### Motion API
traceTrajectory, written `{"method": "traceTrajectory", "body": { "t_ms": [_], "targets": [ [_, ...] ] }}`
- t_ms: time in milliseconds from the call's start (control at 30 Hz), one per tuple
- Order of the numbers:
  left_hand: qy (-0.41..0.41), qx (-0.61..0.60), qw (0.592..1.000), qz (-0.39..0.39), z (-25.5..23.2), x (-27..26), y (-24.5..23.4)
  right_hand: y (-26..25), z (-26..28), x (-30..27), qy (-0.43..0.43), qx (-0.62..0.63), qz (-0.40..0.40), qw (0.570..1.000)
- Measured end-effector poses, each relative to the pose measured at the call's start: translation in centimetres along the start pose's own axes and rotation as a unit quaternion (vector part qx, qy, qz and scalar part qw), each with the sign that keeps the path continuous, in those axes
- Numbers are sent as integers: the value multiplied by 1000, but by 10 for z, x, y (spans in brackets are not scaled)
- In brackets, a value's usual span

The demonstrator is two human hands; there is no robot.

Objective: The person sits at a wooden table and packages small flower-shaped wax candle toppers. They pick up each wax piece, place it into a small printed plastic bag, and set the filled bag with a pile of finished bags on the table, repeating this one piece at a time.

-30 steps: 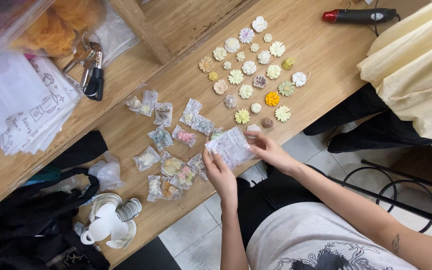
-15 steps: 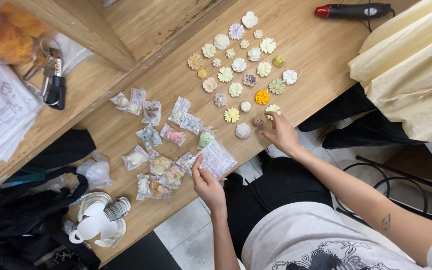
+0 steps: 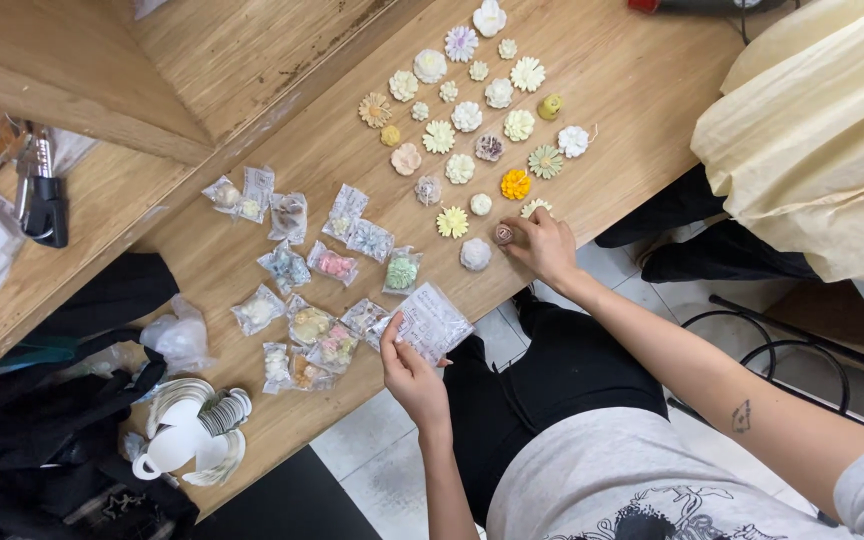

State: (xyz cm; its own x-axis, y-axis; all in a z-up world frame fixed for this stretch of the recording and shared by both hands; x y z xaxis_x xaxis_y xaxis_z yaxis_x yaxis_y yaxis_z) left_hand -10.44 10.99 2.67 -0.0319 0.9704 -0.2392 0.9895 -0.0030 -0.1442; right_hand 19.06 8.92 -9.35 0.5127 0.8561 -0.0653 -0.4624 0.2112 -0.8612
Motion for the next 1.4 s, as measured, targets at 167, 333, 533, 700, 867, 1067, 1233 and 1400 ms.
{"method": "traceTrajectory", "body": {
  "t_ms": [167,333,533,700,867,1067,1233,1400],
  "targets": [
    [-6,15,1000,1,-7,-5,1,-13,7,-8,2,8,-10,1000],
    [-31,21,999,-5,-6,-7,2,-1,-17,-31,67,103,-5,992],
    [46,23,999,9,-8,-11,6,-2,32,-63,117,272,218,930],
    [72,12,997,20,-36,-16,14,-30,107,-69,95,451,219,860],
    [85,-12,996,11,-37,-18,10,2,129,-80,206,608,377,667],
    [209,7,977,41,-45,-19,-9,-12,147,-69,253,638,351,637],
    [217,-54,974,33,-44,-10,-29,-24,175,-69,119,557,373,732],
    [232,-45,970,64,-40,1,-46,-32,195,-66,73,551,360,749]
  ]
}}
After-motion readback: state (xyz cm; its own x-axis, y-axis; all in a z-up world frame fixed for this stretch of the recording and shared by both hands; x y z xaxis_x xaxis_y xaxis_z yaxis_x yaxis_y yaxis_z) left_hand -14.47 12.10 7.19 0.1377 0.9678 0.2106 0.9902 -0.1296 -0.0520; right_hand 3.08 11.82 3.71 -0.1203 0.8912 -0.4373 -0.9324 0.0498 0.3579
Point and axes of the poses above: each hand's wrist, its own x-axis towards the middle knuckle, its own y-axis out of the palm, z = x × y, the point moved 7 cm from there along x, towards the middle knuckle, and after that the axes turned 4 degrees about y, right-handed, at the moved point
